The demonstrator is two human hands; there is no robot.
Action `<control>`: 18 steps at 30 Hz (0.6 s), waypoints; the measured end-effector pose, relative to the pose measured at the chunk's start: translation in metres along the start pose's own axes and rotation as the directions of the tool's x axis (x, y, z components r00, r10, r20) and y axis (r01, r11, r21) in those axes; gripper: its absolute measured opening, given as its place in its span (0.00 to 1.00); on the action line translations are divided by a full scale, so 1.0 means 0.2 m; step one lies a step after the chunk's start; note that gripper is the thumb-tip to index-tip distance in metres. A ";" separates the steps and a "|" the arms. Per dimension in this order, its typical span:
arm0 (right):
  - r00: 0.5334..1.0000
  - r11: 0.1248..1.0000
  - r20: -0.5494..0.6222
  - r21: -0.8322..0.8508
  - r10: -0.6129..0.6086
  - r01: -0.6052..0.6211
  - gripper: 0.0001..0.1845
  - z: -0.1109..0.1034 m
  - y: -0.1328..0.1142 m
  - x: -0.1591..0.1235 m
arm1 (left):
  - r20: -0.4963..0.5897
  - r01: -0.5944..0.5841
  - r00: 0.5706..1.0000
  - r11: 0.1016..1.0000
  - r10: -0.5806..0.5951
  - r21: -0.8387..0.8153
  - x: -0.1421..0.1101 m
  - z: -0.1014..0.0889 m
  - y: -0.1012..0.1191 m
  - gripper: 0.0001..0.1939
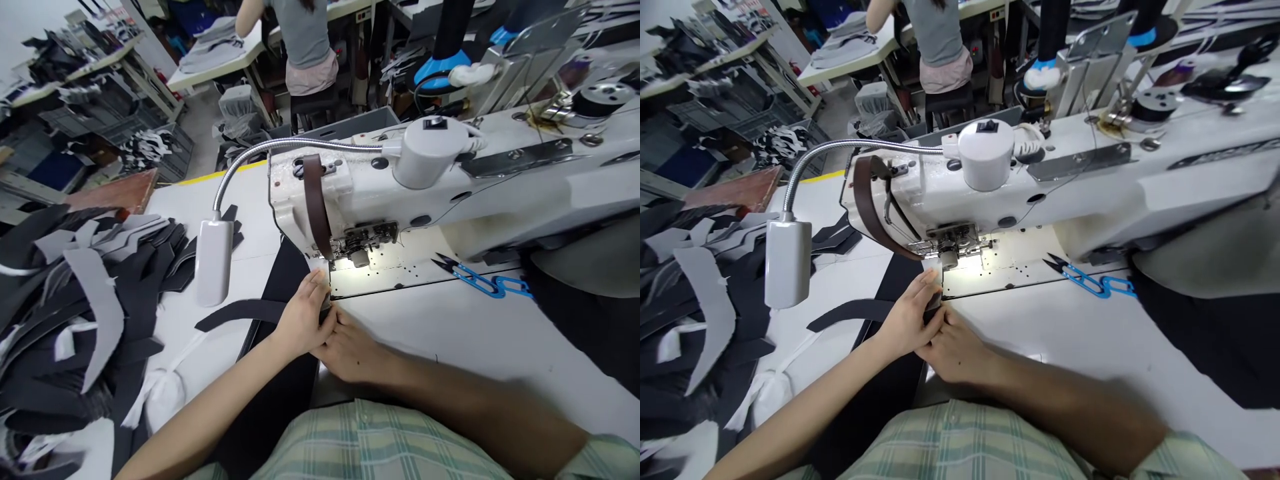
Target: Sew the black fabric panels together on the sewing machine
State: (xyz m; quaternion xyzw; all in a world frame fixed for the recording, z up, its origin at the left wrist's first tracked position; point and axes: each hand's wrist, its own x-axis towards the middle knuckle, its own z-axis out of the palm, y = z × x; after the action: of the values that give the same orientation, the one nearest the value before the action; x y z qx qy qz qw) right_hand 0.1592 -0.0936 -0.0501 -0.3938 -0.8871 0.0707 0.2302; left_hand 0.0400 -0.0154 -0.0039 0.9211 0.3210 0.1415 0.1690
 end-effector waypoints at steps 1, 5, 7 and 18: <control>1.000 1.000 0.003 0.003 0.005 -0.005 0.15 0.00 0.00 0.00 | 0.000 -0.003 1.000 1.000 0.003 0.005 0.00 0.00 0.00 0.10; 0.999 0.999 0.016 0.020 0.032 -0.033 0.16 -0.01 0.00 0.00 | 0.013 -0.003 1.000 1.000 0.003 0.015 0.01 0.01 0.00 0.11; 0.999 0.999 0.017 0.021 0.046 -0.046 0.15 -0.01 0.00 0.00 | 0.012 -0.003 1.000 1.000 0.003 0.008 0.02 0.02 0.00 0.11; 0.997 0.997 -0.036 0.032 0.075 -0.074 0.15 -0.01 0.02 -0.02 | 0.016 -0.068 0.998 0.997 0.067 0.022 0.07 0.02 0.02 0.09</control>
State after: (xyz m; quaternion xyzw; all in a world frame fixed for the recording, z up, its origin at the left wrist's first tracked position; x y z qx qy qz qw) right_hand 0.1657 -0.0943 -0.0512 -0.4241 -0.8663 0.0856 0.2499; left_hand 0.0544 -0.0091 -0.0039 0.9343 0.2899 0.1363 0.1562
